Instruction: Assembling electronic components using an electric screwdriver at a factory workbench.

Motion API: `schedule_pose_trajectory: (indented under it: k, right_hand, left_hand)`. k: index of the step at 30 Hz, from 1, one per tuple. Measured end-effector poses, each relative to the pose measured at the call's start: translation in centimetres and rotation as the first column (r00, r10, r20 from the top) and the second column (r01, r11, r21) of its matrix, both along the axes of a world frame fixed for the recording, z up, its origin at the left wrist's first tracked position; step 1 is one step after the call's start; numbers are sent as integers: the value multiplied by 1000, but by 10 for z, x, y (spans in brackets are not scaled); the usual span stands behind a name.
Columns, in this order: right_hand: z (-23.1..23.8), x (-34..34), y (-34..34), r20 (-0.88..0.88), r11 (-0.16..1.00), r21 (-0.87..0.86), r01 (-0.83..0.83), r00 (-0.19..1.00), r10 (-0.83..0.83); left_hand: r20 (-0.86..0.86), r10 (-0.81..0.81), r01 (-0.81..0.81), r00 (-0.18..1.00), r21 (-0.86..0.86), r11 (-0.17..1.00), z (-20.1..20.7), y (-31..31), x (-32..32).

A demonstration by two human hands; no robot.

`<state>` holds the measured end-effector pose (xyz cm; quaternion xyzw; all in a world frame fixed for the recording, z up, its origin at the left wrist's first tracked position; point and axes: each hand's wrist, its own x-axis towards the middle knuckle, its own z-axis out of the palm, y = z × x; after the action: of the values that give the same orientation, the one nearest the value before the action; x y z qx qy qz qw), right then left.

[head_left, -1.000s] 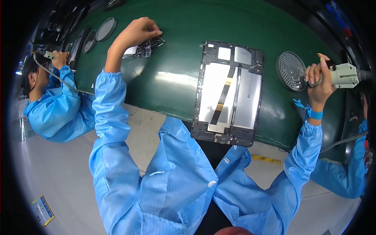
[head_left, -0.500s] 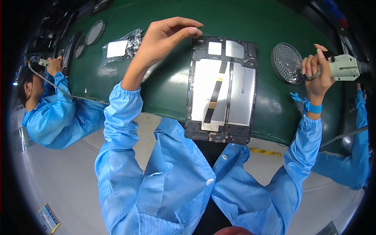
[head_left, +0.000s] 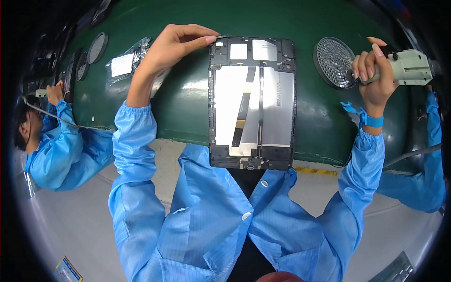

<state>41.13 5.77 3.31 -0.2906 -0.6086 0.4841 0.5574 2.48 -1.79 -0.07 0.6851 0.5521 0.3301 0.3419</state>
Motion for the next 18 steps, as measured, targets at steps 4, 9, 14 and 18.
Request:
schedule_pose_trajectory:
  k: [4,9,14,18]
  right_hand:
    - [-3,6,5,-81,998,-13,-55,995,54]
    - [-7,4,7,-65,999,-34,-22,998,20]
    - [4,-7,-4,-106,988,-152,40,993,-57]
    - [-3,1,6,-51,995,49,-92,994,95]
  left_hand:
    - [-65,-81,76,995,-70,995,6,12,-5]
    - [-47,7,-15,999,-183,983,3,9,0]
    - [106,105,-81,989,-211,974,-2,1,15]
    - [187,124,-88,974,-190,978,-7,1,27]
